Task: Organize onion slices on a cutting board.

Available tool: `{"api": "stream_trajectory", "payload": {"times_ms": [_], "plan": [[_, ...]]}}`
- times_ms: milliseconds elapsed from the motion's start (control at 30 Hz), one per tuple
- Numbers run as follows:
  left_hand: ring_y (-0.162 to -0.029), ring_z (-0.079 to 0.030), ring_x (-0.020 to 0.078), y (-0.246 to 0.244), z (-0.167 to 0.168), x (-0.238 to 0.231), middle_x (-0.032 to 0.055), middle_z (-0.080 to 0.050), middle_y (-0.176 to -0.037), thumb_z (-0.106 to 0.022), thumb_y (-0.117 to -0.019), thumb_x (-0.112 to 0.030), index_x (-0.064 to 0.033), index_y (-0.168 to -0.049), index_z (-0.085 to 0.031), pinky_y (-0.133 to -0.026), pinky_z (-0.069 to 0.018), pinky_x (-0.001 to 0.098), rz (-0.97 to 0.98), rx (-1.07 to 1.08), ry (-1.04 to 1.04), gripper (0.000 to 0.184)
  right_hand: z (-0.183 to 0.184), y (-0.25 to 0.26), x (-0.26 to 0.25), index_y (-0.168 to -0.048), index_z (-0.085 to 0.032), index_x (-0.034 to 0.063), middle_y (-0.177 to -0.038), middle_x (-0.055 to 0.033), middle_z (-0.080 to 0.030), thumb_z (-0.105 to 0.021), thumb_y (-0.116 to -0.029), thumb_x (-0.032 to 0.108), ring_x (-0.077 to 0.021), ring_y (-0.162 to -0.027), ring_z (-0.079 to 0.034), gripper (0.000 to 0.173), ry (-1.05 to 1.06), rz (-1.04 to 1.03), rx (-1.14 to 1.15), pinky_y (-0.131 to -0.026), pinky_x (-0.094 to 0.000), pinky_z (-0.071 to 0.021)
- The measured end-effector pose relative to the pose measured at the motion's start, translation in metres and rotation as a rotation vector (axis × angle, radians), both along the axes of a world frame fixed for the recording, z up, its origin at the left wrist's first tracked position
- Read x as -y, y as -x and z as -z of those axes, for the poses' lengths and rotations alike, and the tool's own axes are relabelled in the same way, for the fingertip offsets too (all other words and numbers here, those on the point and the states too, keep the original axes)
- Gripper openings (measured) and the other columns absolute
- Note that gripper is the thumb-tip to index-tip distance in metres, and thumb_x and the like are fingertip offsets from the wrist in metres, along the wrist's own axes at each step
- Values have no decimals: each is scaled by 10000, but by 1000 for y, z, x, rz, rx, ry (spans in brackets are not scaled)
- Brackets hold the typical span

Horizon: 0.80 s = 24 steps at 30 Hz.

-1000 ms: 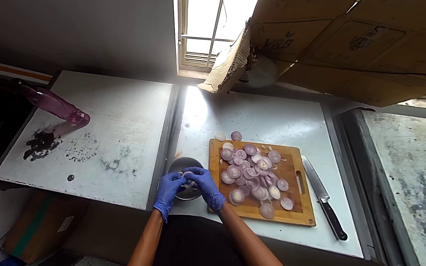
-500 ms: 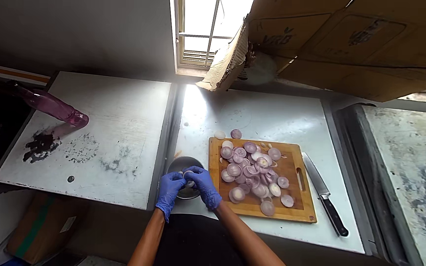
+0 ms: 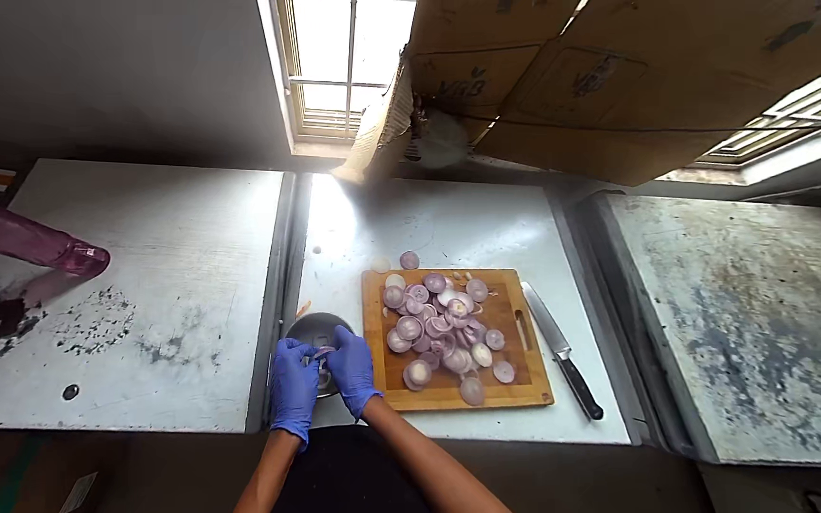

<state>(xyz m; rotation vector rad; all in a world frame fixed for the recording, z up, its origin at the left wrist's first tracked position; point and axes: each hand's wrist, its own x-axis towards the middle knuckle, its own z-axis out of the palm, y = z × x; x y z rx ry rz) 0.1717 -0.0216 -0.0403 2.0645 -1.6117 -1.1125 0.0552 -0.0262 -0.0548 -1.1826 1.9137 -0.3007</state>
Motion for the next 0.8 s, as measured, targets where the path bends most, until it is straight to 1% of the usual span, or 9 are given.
{"api": "stream_trajectory", "payload": {"times_ms": [167,233,300,433,533,600,700,767,800], "plan": [[-798,-690,175,-8,10,4,84,-718,-861,-788,-836,-91,-18,-905,-735,-773,-582,367,17,-330,-231,114,0,7,1,-989,-680,55,-942,-137,-708,-639,-918,173,-300,-943,-699,143,-98,74,-17,-813,-505,-551],[-782,-697,161,-7,8,1,74,-718,-856,-768,-825,-59,-13,-932,-725,-743,-600,333,11,-498,-273,125,2,9,2,-1005,-679,50,-939,-144,-708,-598,-972,186,-306,-944,-703,161,-77,74,-43,-816,-504,-554],[-787,-697,157,-7,6,-4,78,-730,-884,-762,-836,-56,-9,-968,-735,-738,-593,328,-6,-499,-264,142,1,8,4,-1042,-674,50,-964,-148,-715,-558,-1004,190,-313,-972,-709,186,-73,23,-84,-831,-501,-557],[-741,-660,179,-11,11,-6,107,-717,-918,-664,-905,-26,5,-1070,-727,-690,-560,355,-47,-366,-202,178,5,5,1,-1128,-652,53,-1042,-140,-696,-697,-865,134,-290,-991,-684,279,-77,-6,142,-855,-495,-554],[-851,-699,273,-16,21,-3,178,-696,-1039,-666,-915,-33,11,-1185,-656,-788,-596,454,-12,-228,-215,274,13,19,-1,-1192,-707,68,-1103,-115,-717,-734,-910,296,-238,-1014,-691,363,-34,-19,324,-915,-463,-553],[-982,-693,296,-19,27,3,197,-675,-1163,-646,-923,-64,12,-1239,-645,-901,-574,472,91,-146,-283,325,10,45,7,-1079,-761,124,-1020,-66,-752,-653,-958,374,-215,-959,-720,298,81,46,177,-875,-476,-574],[-1171,-648,314,-21,25,6,210,-670,-1258,-651,-960,-151,1,-1272,-672,-1050,-494,479,249,-19,-321,347,2,110,32,-1152,-716,71,-1077,-177,-719,-567,-1034,278,-367,-1010,-702,281,326,171,-189,-846,-610,-555],[-1264,-593,346,-21,26,5,211,-600,-1379,-680,-937,-168,-23,-1356,-626,-1101,-458,508,402,88,-335,447,9,165,55,-1311,-662,49,-1310,-241,-633,-588,-1004,152,-433,-1223,-608,333,343,141,-370,-991,-624,-508],[-1304,-566,366,-20,26,5,216,-535,-1459,-701,-914,-168,-49,-1381,-618,-1107,-458,525,485,136,-355,489,17,189,65,-1354,-654,74,-1352,-254,-610,-648,-959,132,-451,-1282,-560,400,288,106,-428,-1024,-631,-477]]}}
